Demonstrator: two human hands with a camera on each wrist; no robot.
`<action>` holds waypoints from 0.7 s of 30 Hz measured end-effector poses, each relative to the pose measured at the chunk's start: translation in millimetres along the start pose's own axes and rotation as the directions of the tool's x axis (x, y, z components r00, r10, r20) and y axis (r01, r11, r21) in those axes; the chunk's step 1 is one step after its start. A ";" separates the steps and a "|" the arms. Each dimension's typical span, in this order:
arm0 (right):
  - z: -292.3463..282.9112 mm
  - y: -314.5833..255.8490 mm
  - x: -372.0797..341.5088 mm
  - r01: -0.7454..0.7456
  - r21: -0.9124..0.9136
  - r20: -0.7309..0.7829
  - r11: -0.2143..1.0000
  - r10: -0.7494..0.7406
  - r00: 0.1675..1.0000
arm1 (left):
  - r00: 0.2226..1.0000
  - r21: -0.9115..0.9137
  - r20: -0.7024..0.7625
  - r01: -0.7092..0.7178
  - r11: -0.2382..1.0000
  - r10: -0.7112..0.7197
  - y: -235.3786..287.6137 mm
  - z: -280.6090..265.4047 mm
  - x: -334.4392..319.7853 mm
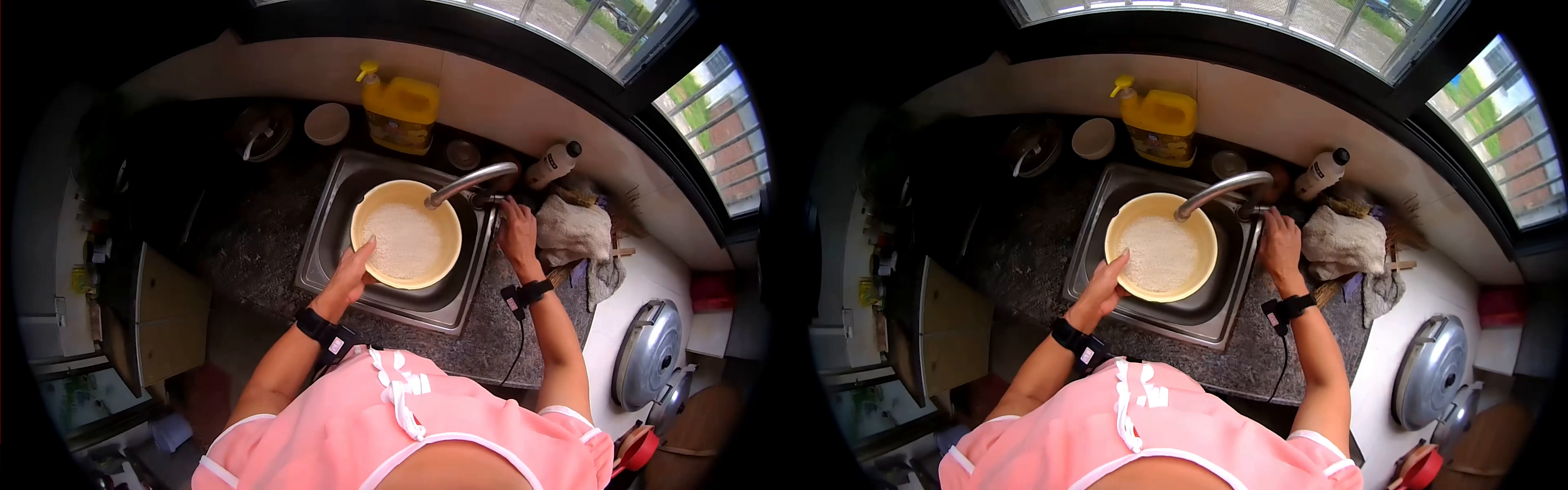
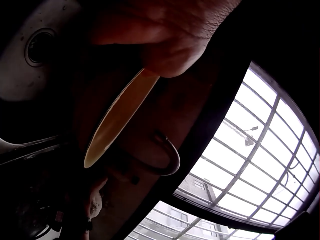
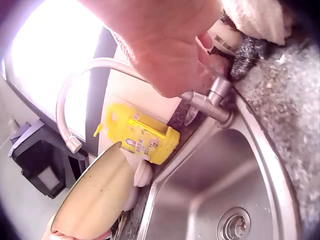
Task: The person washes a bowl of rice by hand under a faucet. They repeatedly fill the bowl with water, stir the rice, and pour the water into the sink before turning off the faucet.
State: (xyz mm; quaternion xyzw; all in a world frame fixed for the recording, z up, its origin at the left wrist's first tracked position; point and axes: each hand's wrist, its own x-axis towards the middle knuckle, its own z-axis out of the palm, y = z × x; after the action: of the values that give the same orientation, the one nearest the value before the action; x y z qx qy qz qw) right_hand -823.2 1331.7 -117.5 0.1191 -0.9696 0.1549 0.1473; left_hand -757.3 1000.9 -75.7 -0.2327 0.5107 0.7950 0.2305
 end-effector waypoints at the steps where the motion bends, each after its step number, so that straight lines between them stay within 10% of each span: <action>1: -3.5 -2.5 6.2 0.040 -0.117 -0.066 0.992 -0.048 0.997 | 1.000 0.002 -0.001 0.001 1.000 -0.001 -2.4 -1.1 3.3; 4: 19.9 20.2 7.5 -0.039 -0.170 0.147 0.985 0.064 0.987 | 1.000 -0.021 -0.005 0.000 1.000 0.000 -1.8 3.9 3.4; 21: 17.3 24.3 1.4 0.014 -0.272 0.061 0.962 0.003 0.998 | 0.999 0.004 0.035 -0.007 1.000 0.007 -6.7 4.9 7.9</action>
State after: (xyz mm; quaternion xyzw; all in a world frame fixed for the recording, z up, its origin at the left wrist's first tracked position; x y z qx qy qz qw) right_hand -835.5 1348.0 -139.2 0.1051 -0.9854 0.0160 0.1333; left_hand -760.1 1008.8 -83.3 -0.2163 0.5091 0.7985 0.2373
